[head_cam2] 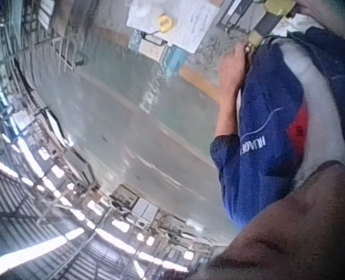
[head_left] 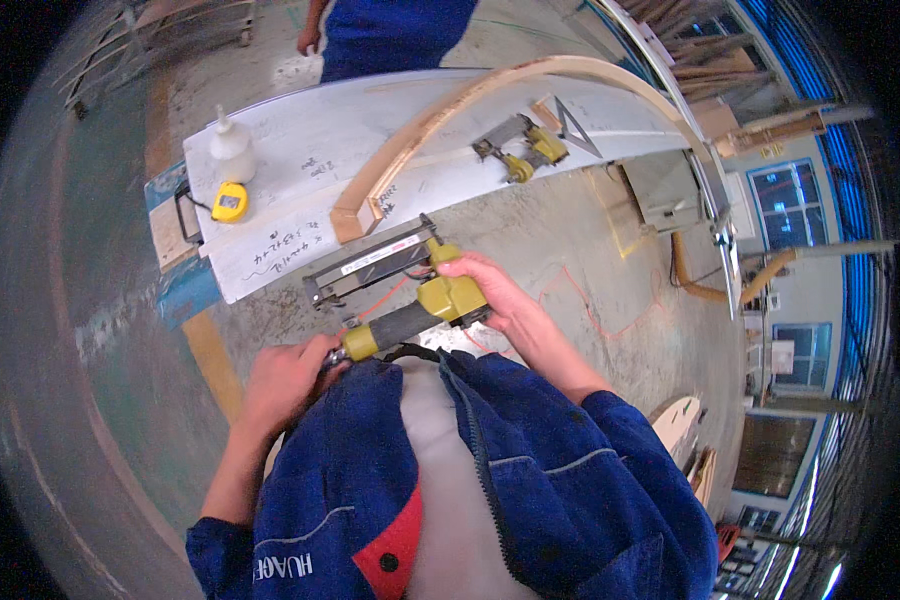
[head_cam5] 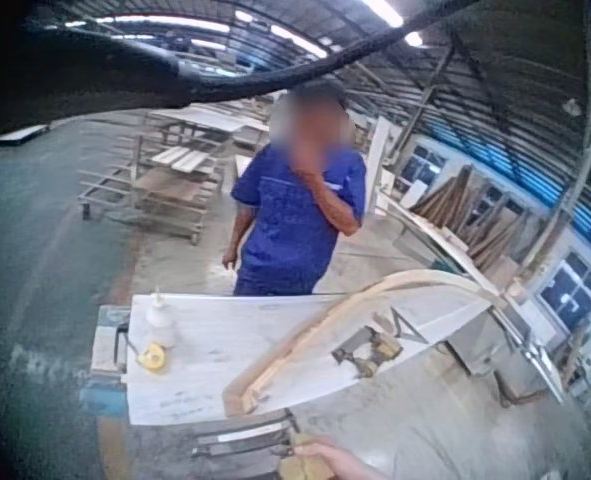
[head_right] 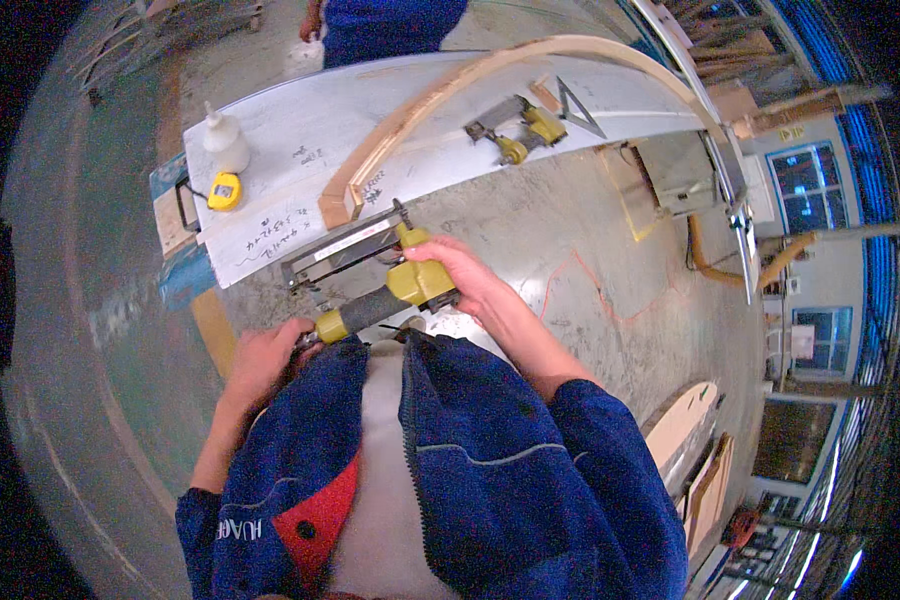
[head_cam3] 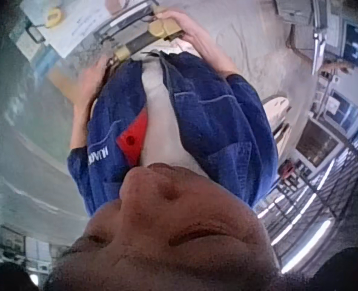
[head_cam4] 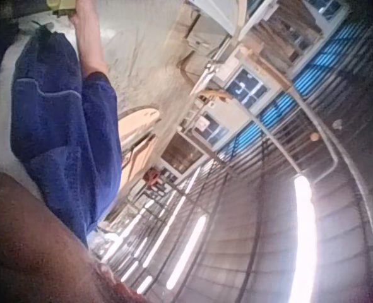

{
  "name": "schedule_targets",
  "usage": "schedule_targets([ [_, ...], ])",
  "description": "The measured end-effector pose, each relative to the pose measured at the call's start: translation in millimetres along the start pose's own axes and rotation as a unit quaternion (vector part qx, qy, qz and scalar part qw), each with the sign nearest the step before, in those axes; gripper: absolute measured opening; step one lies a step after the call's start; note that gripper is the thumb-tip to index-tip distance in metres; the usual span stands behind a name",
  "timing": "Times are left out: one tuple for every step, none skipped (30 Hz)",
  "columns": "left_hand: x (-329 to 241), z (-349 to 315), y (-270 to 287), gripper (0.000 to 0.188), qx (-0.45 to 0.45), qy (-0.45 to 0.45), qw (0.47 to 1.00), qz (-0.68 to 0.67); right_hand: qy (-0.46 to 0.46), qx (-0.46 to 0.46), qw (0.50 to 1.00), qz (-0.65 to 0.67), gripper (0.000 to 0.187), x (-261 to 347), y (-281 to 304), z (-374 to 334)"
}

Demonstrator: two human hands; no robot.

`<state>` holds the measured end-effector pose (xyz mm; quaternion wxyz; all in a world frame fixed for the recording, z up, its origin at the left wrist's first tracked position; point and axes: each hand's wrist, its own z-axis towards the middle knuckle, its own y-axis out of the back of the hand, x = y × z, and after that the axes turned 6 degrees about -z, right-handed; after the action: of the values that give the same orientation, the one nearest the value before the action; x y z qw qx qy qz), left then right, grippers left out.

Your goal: The person uses a nail gun to secure joints on a curved wooden frame. They apply glue to a small wooden block and use a measuring square to align components on the workbench.

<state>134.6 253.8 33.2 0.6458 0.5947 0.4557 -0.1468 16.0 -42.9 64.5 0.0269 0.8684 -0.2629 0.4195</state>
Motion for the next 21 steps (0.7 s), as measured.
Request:
schedule_targets([
  [-7, 10, 4, 0.037, 0.024, -0.025, 0.999, 0.027, 0.005, -0.004, 1.0, 0.009, 0.034, 1, 9, -6],
  [-10, 16, 2, 0.036, 0.019, -0.06, 0.998, 0.008, 0.011, -0.008, 1.0, 0.018, 0.034, 1, 20, -11],
  [-15, 25, 1, 0.036, 0.012, -0.104, 0.994, -0.011, 0.025, -0.017, 0.999, 0.026, 0.034, 7, 33, -20],
  [-18, 34, -1, 0.035, 0.006, -0.146, 0.989, -0.03, 0.03, -0.027, 0.999, 0.034, 0.033, 6, 46, -21],
  [-22, 45, -2, 0.035, 0.027, -0.143, 0.988, -0.056, 0.027, -0.04, 0.998, 0.042, 0.033, 6, 60, -27],
  [-24, 51, -5, 0.035, 0.048, -0.131, 0.987, -0.08, 0.02, -0.047, 0.997, 0.052, 0.033, 2, 68, -31],
  [-27, 60, -7, 0.035, 0.068, -0.117, 0.985, -0.104, 0.013, -0.053, 0.997, 0.061, 0.033, -1, 75, -34],
  [-31, 74, -10, 0.034, 0.067, -0.098, 0.983, -0.142, 0.019, -0.068, 0.995, 0.077, 0.035, -1, 84, -38],
  [-42, 88, -10, 0.033, 0.061, -0.097, 0.983, -0.143, 0.025, -0.07, 0.993, 0.093, 0.035, -5, 97, -38],
  [-57, 101, -11, 0.032, 0.051, -0.093, 0.984, -0.144, 0.027, -0.07, 0.991, 0.107, 0.034, -9, 112, -36],
  [-71, 113, -14, 0.031, 0.039, -0.088, 0.984, -0.147, 0.029, -0.068, 0.99, 0.119, 0.034, -12, 128, -35],
  [-82, 123, -19, 0.031, 0.028, -0.08, 0.986, -0.141, 0.03, -0.067, 0.991, 0.11, 0.035, -11, 138, -34],
  [-94, 133, -24, 0.031, 0.016, -0.072, 0.988, -0.135, 0.021, -0.064, 0.993, 0.1, 0.037, -9, 149, -35],
  [-104, 143, -29, 0.032, 0.003, -0.064, 0.99, -0.129, 0.011, -0.06, 0.994, 0.088, 0.038, -8, 160, -37],
  [-109, 155, -39, 0.031, -0.012, -0.098, 0.99, -0.1, 0.001, -0.059, 0.995, 0.078, 0.04, -7, 173, -39],
  [-114, 168, -52, 0.03, -0.027, -0.131, 0.988, -0.07, -0.017, -0.058, 0.997, 0.054, 0.047, -10, 192, -35],
  [-121, 181, -62, 0.029, -0.041, -0.165, 0.985, -0.039, -0.02, -0.046, 0.997, 0.052, 0.048, -10, 207, -30],
  [-133, 193, -71, 0.03, -0.041, -0.153, 0.987, -0.027, -0.025, -0.033, 0.998, 0.053, 0.05, -12, 224, -25],
  [-145, 209, -80, 0.03, -0.03, -0.138, 0.99, -0.011, -0.026, -0.03, 0.998, 0.051, 0.051, -10, 244, -24],
  [-154, 221, -89, 0.031, -0.018, -0.124, 0.992, 0.005, -0.015, -0.008, 0.997, 0.08, 0.052, -21, 268, -13],
  [-161, 231, -94, 0.031, -0.007, -0.109, 0.994, 0.028, -0.019, 0.006, 0.997, 0.073, 0.05, -18, 279, -11],
])
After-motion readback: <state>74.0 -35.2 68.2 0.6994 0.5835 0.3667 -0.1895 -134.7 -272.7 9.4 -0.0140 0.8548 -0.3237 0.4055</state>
